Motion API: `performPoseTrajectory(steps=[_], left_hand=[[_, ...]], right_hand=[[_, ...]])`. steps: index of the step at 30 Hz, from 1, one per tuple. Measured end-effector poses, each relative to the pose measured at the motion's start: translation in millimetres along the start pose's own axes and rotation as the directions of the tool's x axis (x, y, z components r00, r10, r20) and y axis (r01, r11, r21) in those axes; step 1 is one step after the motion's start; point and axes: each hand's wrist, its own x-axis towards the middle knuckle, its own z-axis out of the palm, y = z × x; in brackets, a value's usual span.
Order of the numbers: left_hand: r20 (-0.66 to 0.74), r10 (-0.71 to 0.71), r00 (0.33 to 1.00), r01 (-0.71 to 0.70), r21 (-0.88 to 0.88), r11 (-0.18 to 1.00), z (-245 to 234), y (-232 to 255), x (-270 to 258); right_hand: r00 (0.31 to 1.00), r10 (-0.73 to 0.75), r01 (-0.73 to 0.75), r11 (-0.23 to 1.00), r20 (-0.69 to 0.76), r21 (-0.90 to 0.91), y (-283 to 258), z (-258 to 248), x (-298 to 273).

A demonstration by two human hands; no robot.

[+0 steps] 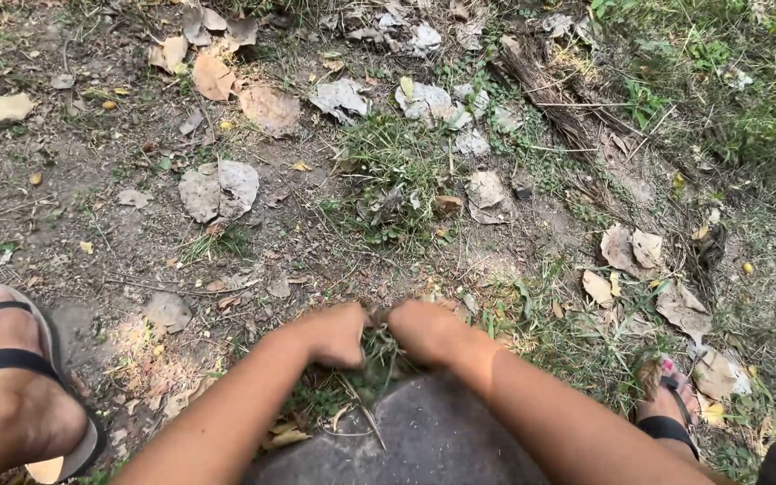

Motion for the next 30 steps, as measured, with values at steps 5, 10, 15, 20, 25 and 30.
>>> performPoseTrajectory(steps=[5, 10, 15, 20, 25, 30], left_hand=[[-0.154, 0.155, 0.976, -0.109, 0.271, 0.956, 40.1, -31.0, 31.5], [-0.460, 0.247, 0.853, -0.206, 0.139, 0.969, 66.7, -47.2, 26.6], [-0.516, 0.259, 0.816, -0.149, 0.245, 0.958, 86.7, -59.3, 48.8], [-0.682, 0.108, 0.723, -0.177, -0.032, 0.984, 88.8, -51.1, 55.7], [-0.761, 0.202, 0.616, -0.285, 0.023, 0.958, 59.0, -41.9, 52.6], [-0.844, 0.113, 0.524, -0.391, -0.120, 0.913, -33.7, 6.8, 72.1]], right_hand=[[0.990, -0.009, 0.016, 0.999, -0.140, 0.048, -10.9, 13.5, -4.9], [0.958, 0.037, 0.028, 0.975, -0.283, 0.222, -19.8, 30.3, 0.6], [0.968, 0.068, 0.015, 0.944, -0.241, 0.329, -7.0, 32.4, 14.4], [0.924, 0.223, -0.065, 0.893, -0.311, 0.446, -11.0, 45.9, 17.3], [0.805, 0.236, 0.109, 0.844, -0.545, 0.525, -11.1, 30.4, 23.4], [0.653, 0.341, 0.106, 0.843, -0.676, 0.527, 16.7, -72.1, 25.4]])
